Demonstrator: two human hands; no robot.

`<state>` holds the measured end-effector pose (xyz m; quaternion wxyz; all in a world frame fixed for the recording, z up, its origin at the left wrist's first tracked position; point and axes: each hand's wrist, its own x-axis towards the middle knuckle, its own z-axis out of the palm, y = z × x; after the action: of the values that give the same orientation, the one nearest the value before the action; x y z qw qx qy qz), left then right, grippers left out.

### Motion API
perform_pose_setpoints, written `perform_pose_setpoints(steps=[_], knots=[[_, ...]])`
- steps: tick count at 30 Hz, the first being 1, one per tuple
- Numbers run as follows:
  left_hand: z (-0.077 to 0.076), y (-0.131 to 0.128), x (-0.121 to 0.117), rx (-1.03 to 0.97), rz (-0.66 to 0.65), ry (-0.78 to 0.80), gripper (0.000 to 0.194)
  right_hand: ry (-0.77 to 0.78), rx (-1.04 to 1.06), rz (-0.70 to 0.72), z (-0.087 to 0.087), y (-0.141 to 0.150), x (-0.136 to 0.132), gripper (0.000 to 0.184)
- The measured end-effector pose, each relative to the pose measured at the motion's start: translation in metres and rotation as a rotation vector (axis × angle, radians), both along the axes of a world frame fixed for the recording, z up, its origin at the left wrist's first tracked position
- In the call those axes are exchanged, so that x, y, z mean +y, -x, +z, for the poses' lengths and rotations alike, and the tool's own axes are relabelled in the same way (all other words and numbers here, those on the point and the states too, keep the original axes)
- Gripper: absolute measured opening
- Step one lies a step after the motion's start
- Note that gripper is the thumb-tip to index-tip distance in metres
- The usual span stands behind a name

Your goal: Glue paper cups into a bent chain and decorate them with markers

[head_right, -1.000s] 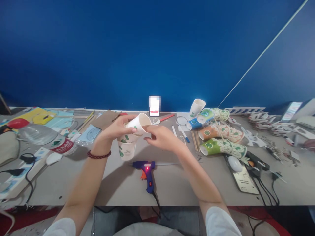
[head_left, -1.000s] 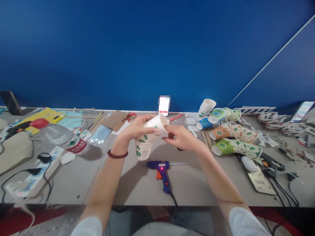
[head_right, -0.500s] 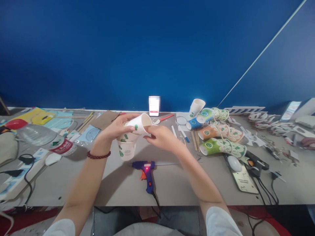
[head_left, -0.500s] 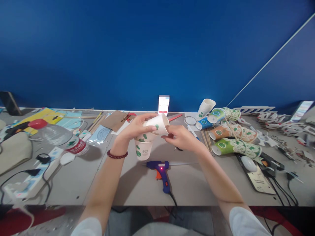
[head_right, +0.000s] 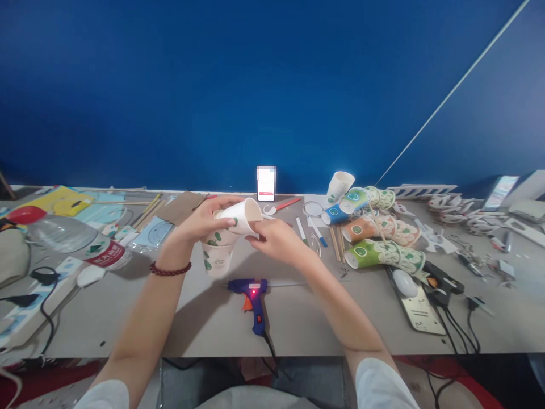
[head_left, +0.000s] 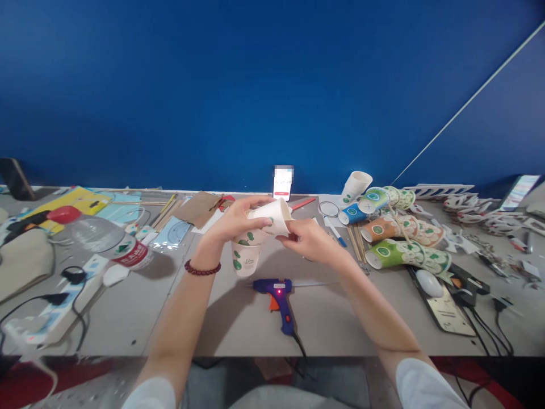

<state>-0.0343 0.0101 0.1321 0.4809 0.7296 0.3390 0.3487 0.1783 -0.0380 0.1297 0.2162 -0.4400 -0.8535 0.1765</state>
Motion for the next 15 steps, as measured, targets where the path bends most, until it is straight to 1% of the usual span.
perform_pose_setpoints(steps=[10,15], knots=[[0.0009,0.0003,-0.0008,0.006,0.026,-0.039,0.055,-0.014,0.012,-0.008,-0.0037,0.0026,-0.0001,0.011],[0.0012,0.0003,-0.0006,0.006,0.026,-0.093,0.052,-0.003,0.033,-0.005,-0.003,0.0032,-0.0005,0.011]])
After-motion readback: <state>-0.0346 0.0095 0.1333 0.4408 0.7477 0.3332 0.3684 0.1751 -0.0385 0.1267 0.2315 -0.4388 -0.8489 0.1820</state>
